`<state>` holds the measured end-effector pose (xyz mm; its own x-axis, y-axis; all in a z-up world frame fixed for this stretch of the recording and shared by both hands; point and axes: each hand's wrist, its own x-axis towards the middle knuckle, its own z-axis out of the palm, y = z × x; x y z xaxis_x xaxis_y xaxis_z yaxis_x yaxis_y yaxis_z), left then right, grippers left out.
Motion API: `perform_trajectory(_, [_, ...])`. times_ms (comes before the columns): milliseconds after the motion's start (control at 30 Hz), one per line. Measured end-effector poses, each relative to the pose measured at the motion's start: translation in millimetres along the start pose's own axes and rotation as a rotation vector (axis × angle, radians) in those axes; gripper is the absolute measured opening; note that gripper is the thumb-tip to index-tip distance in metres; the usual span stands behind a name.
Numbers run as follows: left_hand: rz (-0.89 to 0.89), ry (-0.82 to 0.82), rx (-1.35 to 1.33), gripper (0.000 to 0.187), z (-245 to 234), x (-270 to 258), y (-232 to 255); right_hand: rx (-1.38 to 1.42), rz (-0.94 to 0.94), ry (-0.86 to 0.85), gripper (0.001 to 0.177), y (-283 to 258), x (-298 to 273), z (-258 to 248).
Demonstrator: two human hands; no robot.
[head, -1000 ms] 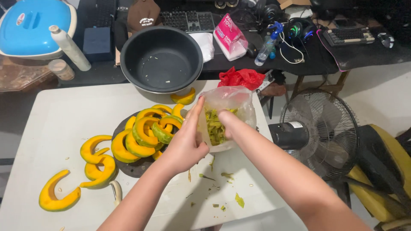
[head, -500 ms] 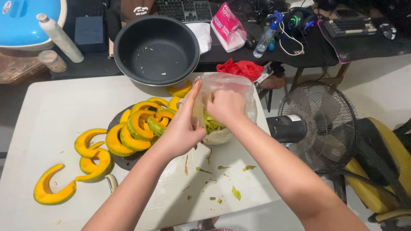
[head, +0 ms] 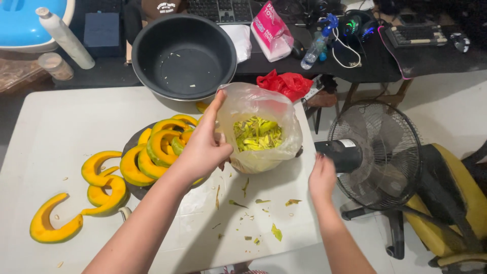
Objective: The person peels multiple yellow squash pieces using a vegetable peeler, then gathers the peels and places them into a plastic bag. The person also cleans the work surface and a nearby bowl of stray peels.
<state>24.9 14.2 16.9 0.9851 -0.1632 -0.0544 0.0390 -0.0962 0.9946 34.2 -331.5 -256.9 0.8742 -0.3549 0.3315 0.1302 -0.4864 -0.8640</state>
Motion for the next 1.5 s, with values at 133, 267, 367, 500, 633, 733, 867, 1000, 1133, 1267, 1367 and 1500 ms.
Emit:
perform_trajectory(133, [0.016, -0.002, -0.020, 0.107, -0.8, 10.9, -5.6, -0.493, 0.071, -0.243, 0.069, 85.5, -120.8, 22.8])
perform_trajectory(267, [0.044, -0.034, -0.028, 0.107, -0.2, 18.3, -22.4, -0.624, -0.042, -0.965, 0.080, -35.1, -191.0, 61.1])
perform_trajectory(367, [0.021, -0.046, -0.011, 0.107, -1.1, 16.0, -6.5, -0.484, -0.184, -1.018, 0.075, -52.7, -171.5, 66.3])
perform_trajectory(500, [0.049, -0.022, 0.013, 0.105, -1.8, 11.5, -4.1, -0.489, -0.187, -0.811, 0.070, -15.8, -130.0, 100.9])
perform_trajectory(633, [0.037, -0.019, 0.036, 0.104, -2.7, 10.2, 3.1, -0.656, -0.437, -1.025, 0.069, -42.6, -152.2, 98.3])
perform_trajectory(733, [0.015, -0.025, 0.036, 0.104, -3.8, 5.5, 3.4, -0.511, -0.457, -1.260, 0.069, -55.2, -181.3, 69.5])
perform_trajectory(867, [-0.004, -0.027, 0.034, 0.105, -2.6, 7.8, -0.5, -0.469, -0.520, -1.280, 0.063, -77.1, -156.8, 93.1])
perform_trajectory(1000, [0.024, -0.024, 0.056, 0.105, -1.9, 4.9, 1.3, -0.489, -0.550, -1.281, 0.064, -62.9, -148.7, 125.7])
perform_trajectory(1133, [-0.038, -0.027, 0.064, 0.106, -5.6, -1.2, 10.1, -0.461, -0.645, -1.226, 0.066, -38.9, -159.5, 56.2])
perform_trajectory(1267, [0.008, -0.028, 0.051, 0.105, -3.5, -2.2, 2.2, -0.531, -0.665, -1.139, 0.069, -17.9, -182.8, 15.8])
perform_trajectory(1367, [0.013, -0.042, 0.014, 0.105, 3.5, 0.1, 3.3, -0.479, -0.713, -1.298, 0.066, -75.2, -207.9, 56.3])
perform_trajectory(1500, [-0.008, -0.043, 0.017, 0.104, 5.7, 1.7, 4.2, -0.557, -0.815, -1.276, 0.067, -63.7, -215.1, 56.9])
